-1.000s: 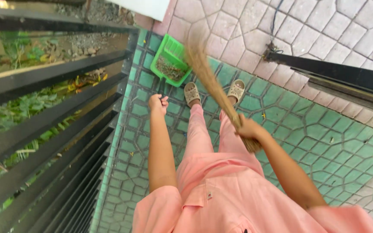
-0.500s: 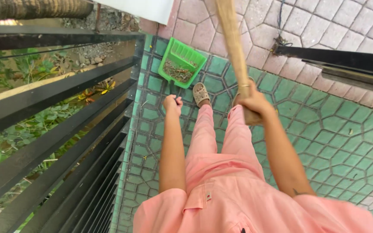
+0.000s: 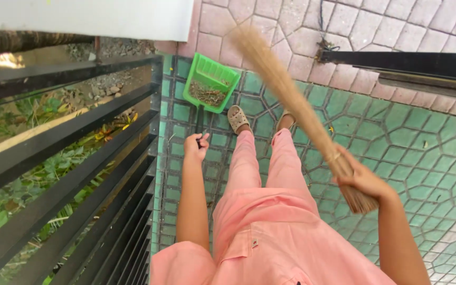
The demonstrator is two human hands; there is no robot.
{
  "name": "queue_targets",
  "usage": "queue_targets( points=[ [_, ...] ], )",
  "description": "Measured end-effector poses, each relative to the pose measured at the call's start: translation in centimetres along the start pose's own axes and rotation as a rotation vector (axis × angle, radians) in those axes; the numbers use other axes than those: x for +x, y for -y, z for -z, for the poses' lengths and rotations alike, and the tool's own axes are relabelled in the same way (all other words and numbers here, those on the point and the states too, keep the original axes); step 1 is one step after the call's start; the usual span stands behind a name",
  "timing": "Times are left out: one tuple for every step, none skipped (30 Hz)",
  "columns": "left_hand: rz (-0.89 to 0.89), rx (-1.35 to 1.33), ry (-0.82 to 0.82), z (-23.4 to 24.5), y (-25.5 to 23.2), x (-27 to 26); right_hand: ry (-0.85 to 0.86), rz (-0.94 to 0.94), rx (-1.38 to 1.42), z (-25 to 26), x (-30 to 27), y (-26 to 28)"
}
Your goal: The person sweeps debris into a green dustpan using a broom, then walks across a tiled patio while carrying both items to continue sweeping in another area.
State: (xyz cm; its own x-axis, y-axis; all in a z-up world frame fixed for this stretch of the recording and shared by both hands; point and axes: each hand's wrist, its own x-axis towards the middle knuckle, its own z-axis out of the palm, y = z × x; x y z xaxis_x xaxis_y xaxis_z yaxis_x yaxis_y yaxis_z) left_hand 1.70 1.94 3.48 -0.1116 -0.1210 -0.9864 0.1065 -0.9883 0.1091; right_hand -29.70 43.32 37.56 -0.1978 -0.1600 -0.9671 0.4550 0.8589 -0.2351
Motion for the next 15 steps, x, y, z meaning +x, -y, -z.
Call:
queue_targets(
  points=[
    [0.001, 0.008, 0.004, -0.6, 0.4, 0.0, -0.005, 0.001, 0.008, 1.3, 2.0, 1.0],
    [0.03, 0.021, 0.01, -0.8, 0.9, -0.1, -0.127, 0.13, -0.088, 2.5, 4.2, 1.8],
    [0.058, 0.034, 0.015, -0.9, 1.5, -0.1, -0.251, 0.258, -0.185, 3.6, 6.4, 2.5],
    [0.058, 0.039, 0.008, -1.7, 2.4, 0.1, -0.246, 0.254, -0.178, 4.3, 10.1, 3.2],
    [0.048, 0.067, -0.004, -2.4, 3.3, 0.2, -0.314, 0.215, -0.226, 4.9, 13.7, 3.9],
    [0.039, 0.093, -0.02, -2.8, 4.4, 0.1, -0.379, 0.174, -0.277, 5.4, 17.2, 4.4],
    [0.04, 0.096, -0.029, -2.8, 5.9, 0.9, -0.37, 0.169, -0.274, 5.1, 19.6, 3.3],
    [0.021, 0.112, 0.008, -3.2, 7.2, 2.0, -0.339, 0.13, -0.33, 4.9, 22.2, 2.5],
    [0.003, 0.128, 0.045, -3.6, 8.5, 3.1, -0.308, 0.09, -0.385, 4.8, 24.8, 1.8],
    [-0.003, 0.131, 0.044, -4.9, 9.1, 3.0, -0.306, 0.094, -0.381, 4.3, 24.5, 0.0],
    [-0.013, 0.132, 0.006, -6.2, 9.6, 2.9, -0.204, 0.101, -0.454, 3.7, 24.2, -1.7],
    [-0.014, 0.129, -0.033, -7.2, 11.0, 2.6, -0.102, 0.098, -0.531, 3.4, 23.4, -4.0],
    [-0.009, 0.127, -0.035, -7.5, 11.5, 2.5, -0.101, 0.093, -0.533, 3.4, 19.5, -5.1],
    [-0.028, 0.115, -0.052, -8.2, 12.1, 2.5, -0.021, 0.068, -0.443, 3.8, 15.5, -6.0],
    [-0.048, 0.103, -0.069, -9.0, 12.8, 2.5, 0.059, 0.043, -0.351, 4.2, 11.4, -7.0]
  ],
)
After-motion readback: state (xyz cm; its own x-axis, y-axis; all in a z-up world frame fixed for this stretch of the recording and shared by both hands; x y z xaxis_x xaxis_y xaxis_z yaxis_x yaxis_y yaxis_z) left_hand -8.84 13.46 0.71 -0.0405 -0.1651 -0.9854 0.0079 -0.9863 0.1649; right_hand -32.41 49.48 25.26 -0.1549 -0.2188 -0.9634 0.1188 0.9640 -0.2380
